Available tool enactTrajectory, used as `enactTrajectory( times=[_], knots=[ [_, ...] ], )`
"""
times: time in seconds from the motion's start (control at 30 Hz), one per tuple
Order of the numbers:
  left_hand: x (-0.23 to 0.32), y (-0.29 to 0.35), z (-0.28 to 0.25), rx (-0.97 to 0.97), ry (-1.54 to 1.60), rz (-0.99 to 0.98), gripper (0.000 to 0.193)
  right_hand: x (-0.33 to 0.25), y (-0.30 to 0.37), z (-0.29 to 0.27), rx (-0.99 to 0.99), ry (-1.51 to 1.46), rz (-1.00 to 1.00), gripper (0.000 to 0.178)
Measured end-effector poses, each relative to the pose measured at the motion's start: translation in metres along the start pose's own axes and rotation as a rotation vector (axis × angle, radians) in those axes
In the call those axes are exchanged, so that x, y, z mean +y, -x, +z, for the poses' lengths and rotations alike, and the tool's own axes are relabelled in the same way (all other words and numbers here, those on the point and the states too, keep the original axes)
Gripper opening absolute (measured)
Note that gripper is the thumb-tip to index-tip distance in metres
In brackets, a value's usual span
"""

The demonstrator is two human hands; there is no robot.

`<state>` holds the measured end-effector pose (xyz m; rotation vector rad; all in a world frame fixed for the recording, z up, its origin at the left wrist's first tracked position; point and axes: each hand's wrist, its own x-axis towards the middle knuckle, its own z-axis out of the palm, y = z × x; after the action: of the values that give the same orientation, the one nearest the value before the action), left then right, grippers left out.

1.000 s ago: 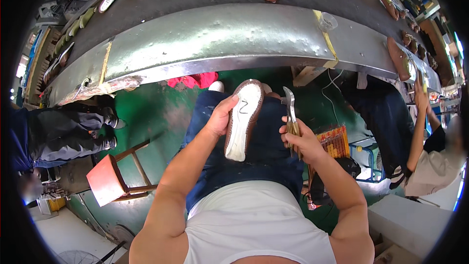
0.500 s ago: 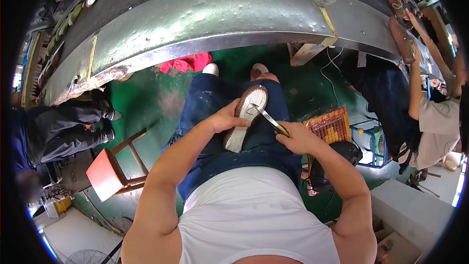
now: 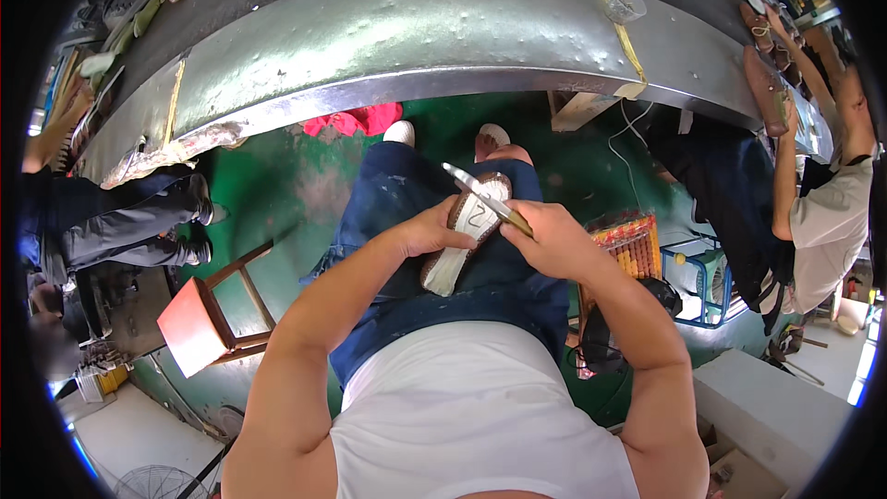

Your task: Manually lasting a shoe by using pliers to pull and secure the upper over the last.

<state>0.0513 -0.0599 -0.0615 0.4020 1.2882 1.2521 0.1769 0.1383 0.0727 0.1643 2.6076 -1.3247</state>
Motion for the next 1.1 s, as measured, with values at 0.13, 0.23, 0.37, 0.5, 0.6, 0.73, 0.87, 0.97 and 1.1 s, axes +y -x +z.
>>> enactTrajectory(
  times=[0.13,0.23,0.37,0.5,0.6,0.73,0.87,0.97,1.1],
  knots=[
    [0.002,0.014,0.010,0.249,-0.280,-0.030,0.093,0.023,0.016,-0.001,-0.179,0.114,0.088,0.027],
    [-0.003,0.017,0.012,0.212,-0.169,0.024,0.096,0.034,0.024,0.008,-0.244,0.180,0.173,0.029],
    [0.005,0.014,0.007,0.142,-0.343,0.024,0.099,0.043,0.033,0.022,-0.196,0.266,0.108,0.027],
    [0.000,0.013,0.001,0.115,-0.311,0.001,0.099,0.023,0.022,0.023,-0.218,0.450,0.112,0.023],
    [-0.006,0.011,-0.002,0.099,-0.258,0.029,0.098,0.048,0.015,0.037,-0.179,0.317,0.033,0.028],
    [-0.008,0.001,-0.009,0.064,-0.239,0.063,0.094,0.053,0.023,0.048,-0.056,0.287,0.009,0.027],
    [-0.004,0.007,-0.001,0.044,-0.112,0.073,0.093,0.041,0.019,0.027,-0.263,0.169,0.182,0.020],
    [0.001,0.007,0.000,0.073,-0.140,0.008,0.093,0.037,0.006,0.005,-0.529,-0.122,0.450,0.019],
    [-0.004,0.005,0.001,0.066,-0.112,0.001,0.094,0.040,0.005,0.018,-0.490,-0.429,0.507,0.019]
  ],
)
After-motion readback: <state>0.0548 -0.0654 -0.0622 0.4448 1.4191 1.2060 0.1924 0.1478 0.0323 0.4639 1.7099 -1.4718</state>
